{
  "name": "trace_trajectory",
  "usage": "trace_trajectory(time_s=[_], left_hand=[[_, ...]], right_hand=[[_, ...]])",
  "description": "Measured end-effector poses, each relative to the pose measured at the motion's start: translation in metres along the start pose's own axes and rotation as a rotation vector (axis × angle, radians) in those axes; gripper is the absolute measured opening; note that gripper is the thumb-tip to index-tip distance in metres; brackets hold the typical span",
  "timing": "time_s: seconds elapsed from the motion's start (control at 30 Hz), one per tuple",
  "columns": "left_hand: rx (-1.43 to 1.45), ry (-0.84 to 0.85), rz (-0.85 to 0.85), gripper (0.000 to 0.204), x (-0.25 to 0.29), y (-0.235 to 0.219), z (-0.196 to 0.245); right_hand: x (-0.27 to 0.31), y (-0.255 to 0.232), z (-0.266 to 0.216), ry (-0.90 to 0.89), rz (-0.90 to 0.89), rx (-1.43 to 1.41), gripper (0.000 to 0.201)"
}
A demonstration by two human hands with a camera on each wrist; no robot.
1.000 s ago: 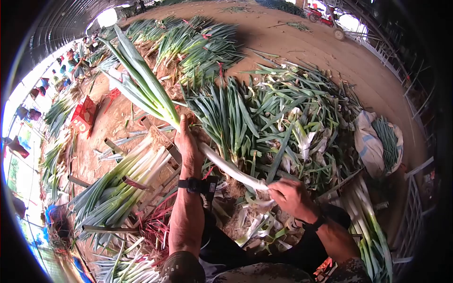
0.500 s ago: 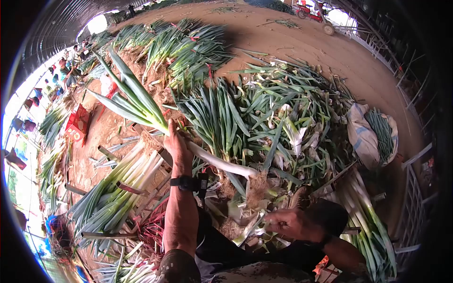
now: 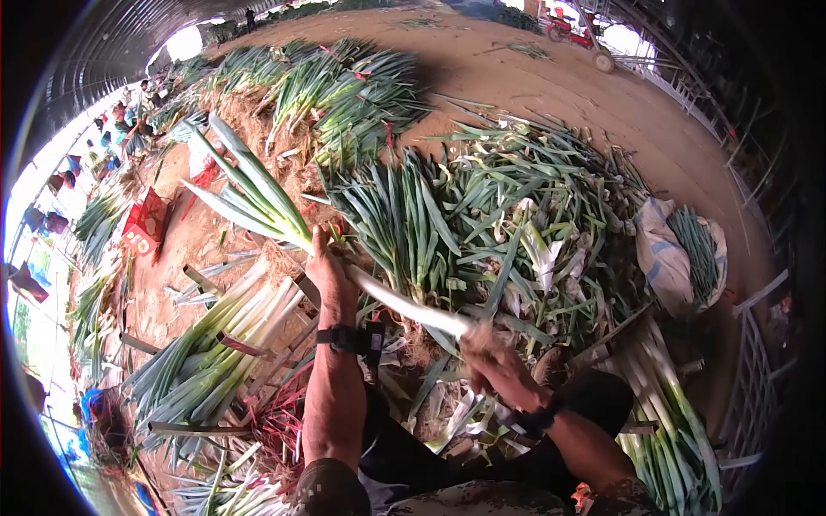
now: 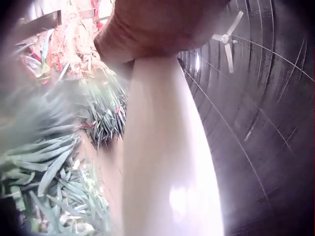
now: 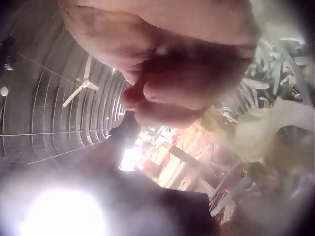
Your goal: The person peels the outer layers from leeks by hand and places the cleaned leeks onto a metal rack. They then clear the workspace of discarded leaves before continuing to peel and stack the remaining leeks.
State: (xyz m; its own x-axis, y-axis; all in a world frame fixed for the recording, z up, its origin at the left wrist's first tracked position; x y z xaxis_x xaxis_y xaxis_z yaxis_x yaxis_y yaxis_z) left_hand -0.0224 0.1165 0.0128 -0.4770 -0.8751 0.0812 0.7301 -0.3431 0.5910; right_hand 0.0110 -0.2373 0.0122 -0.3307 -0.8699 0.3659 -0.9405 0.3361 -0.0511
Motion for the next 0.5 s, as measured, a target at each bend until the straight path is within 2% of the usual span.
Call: trace_trajectory(time_s=[0.07, 0.13, 0.23, 0.3, 0.37, 0.4, 0.47, 0.5], left_hand=[[-0.01, -0.007, -0.014, 0.04, 0.003, -0.003, 0.011], [-0.073, 0.105, -0.048, 0.04, -0.01, -0.016, 0.024], [0.047, 0.096, -0.127, 0.035, -0.01, -0.007, 0.035], [0.173, 0.066, -0.229, 0.027, -0.004, 0.009, 0.034], [0.299, 0.046, -0.35, 0.019, 0.005, 0.026, 0.029], [0.319, 0.034, -0.336, 0.02, 0.012, 0.033, 0.028], [0.343, 0.046, -0.439, 0.025, 0.017, 0.043, 0.027], [0.362, 0.045, -0.453, 0.025, 0.021, 0.048, 0.027]], right_hand=[[0.034, -0.002, 0.025, 0.125, -0.16, 0.202, 0.053], [0.077, 0.005, 0.046, 0.216, -0.158, 0.334, 0.06], [0.111, 0.009, 0.078, 0.223, -0.182, 0.321, 0.054], [0.105, 0.014, 0.063, 0.243, -0.263, 0.773, 0.05], [0.091, 0.005, 0.019, 0.2, -0.254, 0.975, 0.041], [0.086, -0.002, -0.006, 0.076, -0.142, 0.854, 0.038], [0.079, -0.016, -0.047, -0.159, 0.073, 0.601, 0.033], [0.072, -0.017, -0.069, -0.297, 0.157, 0.686, 0.032]])
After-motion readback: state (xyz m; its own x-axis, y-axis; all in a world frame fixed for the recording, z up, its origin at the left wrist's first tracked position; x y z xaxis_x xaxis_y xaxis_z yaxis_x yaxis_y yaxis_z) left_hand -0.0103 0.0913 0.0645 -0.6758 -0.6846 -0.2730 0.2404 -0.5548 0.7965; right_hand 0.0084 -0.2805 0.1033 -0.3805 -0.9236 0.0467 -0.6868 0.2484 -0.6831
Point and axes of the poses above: each hand's wrist, its own x-axis away from the middle knuckle, its own y-axis out of the palm, z = x × y, the point moved 6 cm from there along -x, towards the middle knuckle, and after that the axes turned 14 degrees about -z, right-handed, at the moved point
